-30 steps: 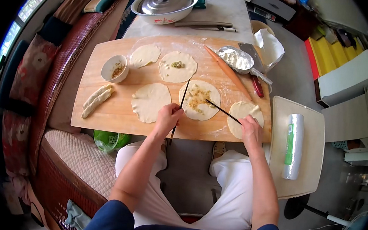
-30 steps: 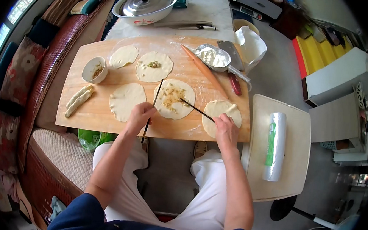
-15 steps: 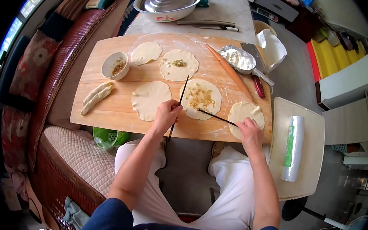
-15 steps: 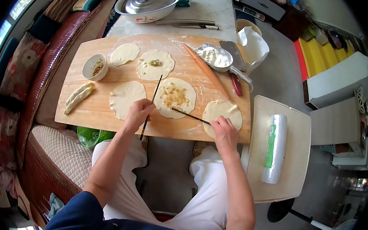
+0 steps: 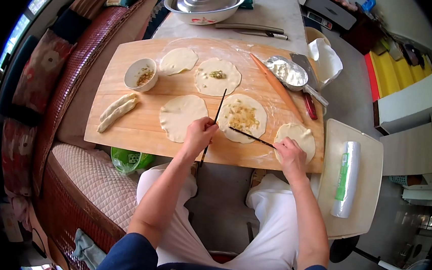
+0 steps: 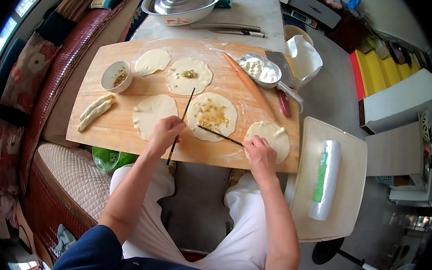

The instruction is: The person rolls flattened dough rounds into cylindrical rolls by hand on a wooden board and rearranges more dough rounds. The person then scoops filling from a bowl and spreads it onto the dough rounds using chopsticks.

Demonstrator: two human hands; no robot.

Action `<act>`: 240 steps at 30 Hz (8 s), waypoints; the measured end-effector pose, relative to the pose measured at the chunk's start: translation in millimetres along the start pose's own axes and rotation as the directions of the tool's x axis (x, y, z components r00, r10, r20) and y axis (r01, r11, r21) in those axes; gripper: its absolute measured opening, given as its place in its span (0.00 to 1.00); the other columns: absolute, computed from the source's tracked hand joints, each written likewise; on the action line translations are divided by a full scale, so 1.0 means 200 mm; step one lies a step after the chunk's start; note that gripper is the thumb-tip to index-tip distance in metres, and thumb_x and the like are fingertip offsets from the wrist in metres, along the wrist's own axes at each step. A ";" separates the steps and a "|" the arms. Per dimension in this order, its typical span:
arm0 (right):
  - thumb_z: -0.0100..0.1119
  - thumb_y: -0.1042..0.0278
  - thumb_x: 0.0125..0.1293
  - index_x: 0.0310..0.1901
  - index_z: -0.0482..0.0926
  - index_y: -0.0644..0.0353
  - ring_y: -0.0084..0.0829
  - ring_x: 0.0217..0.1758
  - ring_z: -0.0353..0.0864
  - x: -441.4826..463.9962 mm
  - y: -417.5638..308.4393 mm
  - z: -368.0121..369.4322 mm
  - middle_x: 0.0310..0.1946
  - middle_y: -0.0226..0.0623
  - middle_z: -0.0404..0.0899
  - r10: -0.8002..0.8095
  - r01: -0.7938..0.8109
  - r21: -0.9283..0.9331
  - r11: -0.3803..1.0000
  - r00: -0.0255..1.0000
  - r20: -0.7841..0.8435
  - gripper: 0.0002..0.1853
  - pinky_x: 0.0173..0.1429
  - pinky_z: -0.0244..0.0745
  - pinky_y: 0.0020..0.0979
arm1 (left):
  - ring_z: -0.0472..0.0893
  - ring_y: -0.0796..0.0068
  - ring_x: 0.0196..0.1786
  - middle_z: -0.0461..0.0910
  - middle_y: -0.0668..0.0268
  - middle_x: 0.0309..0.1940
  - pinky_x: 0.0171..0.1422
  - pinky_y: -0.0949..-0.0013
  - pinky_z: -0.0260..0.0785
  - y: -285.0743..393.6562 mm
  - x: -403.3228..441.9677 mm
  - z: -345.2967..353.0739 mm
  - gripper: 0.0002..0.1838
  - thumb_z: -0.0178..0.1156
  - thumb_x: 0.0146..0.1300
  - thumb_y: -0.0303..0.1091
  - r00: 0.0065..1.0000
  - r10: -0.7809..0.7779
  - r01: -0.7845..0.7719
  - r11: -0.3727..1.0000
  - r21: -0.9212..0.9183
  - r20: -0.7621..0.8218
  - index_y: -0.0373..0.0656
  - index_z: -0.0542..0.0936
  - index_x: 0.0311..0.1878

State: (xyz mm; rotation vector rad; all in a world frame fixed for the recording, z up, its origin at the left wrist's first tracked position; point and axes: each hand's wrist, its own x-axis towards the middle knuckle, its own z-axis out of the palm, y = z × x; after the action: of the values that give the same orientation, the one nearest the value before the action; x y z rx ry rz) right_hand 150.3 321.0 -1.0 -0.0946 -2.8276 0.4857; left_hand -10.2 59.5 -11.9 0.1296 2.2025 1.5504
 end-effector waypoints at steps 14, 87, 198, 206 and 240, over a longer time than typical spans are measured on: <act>0.58 0.77 0.60 0.40 0.87 0.53 0.38 0.44 0.81 0.20 0.06 0.11 0.35 0.33 0.79 0.091 -0.093 -0.026 0.995 0.993 -0.071 0.11 0.43 0.78 0.41 | 0.79 0.79 0.22 0.80 0.65 0.23 0.27 0.71 0.75 -0.04 0.04 -0.02 0.11 0.64 0.64 0.33 1.000 0.019 -0.019 1.000 -0.006 -0.005 0.32 0.83 0.41; 0.63 0.80 0.59 0.40 0.85 0.59 0.39 0.41 0.82 -0.05 0.18 -0.15 0.34 0.35 0.79 0.098 -0.100 -0.067 0.993 0.995 -0.020 0.09 0.43 0.77 0.38 | 0.78 0.77 0.21 0.80 0.64 0.21 0.28 0.70 0.71 -0.08 0.12 -0.05 0.11 0.64 0.64 0.33 0.996 0.088 -0.088 0.996 0.009 0.004 0.34 0.83 0.41; 0.62 0.78 0.61 0.43 0.87 0.58 0.47 0.42 0.82 0.95 -0.09 0.38 0.36 0.44 0.80 0.152 -0.155 -0.031 0.987 0.984 -0.089 0.10 0.45 0.76 0.44 | 0.74 0.80 0.22 0.76 0.69 0.25 0.28 0.72 0.67 -0.09 0.24 -0.29 0.10 0.62 0.69 0.33 0.995 -0.059 0.027 0.944 -0.330 -0.086 0.33 0.82 0.41; 0.56 0.71 0.68 0.48 0.85 0.56 0.50 0.48 0.83 0.90 -0.19 0.41 0.45 0.45 0.81 0.332 -0.330 -0.088 0.940 0.943 0.013 0.11 0.52 0.78 0.47 | 0.74 0.80 0.22 0.76 0.69 0.24 0.27 0.73 0.67 -0.06 0.21 -0.31 0.10 0.62 0.69 0.33 0.994 -0.065 0.033 0.941 -0.336 -0.085 0.34 0.82 0.40; 0.56 0.74 0.65 0.45 0.85 0.55 0.42 0.52 0.80 0.81 -0.24 0.32 0.41 0.39 0.79 0.127 -0.121 -0.096 0.988 0.990 0.058 0.10 0.50 0.77 0.46 | 0.75 0.80 0.23 0.78 0.68 0.26 0.27 0.72 0.68 -0.11 0.25 -0.33 0.11 0.65 0.67 0.33 0.995 -0.049 0.014 0.930 -0.366 -0.086 0.33 0.81 0.41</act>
State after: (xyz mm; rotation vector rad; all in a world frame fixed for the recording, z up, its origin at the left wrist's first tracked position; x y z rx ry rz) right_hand -23.8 273.4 -2.9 -0.2793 -2.9192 0.3908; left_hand -78.1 11.1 -29.2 -0.0953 1.9280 1.9513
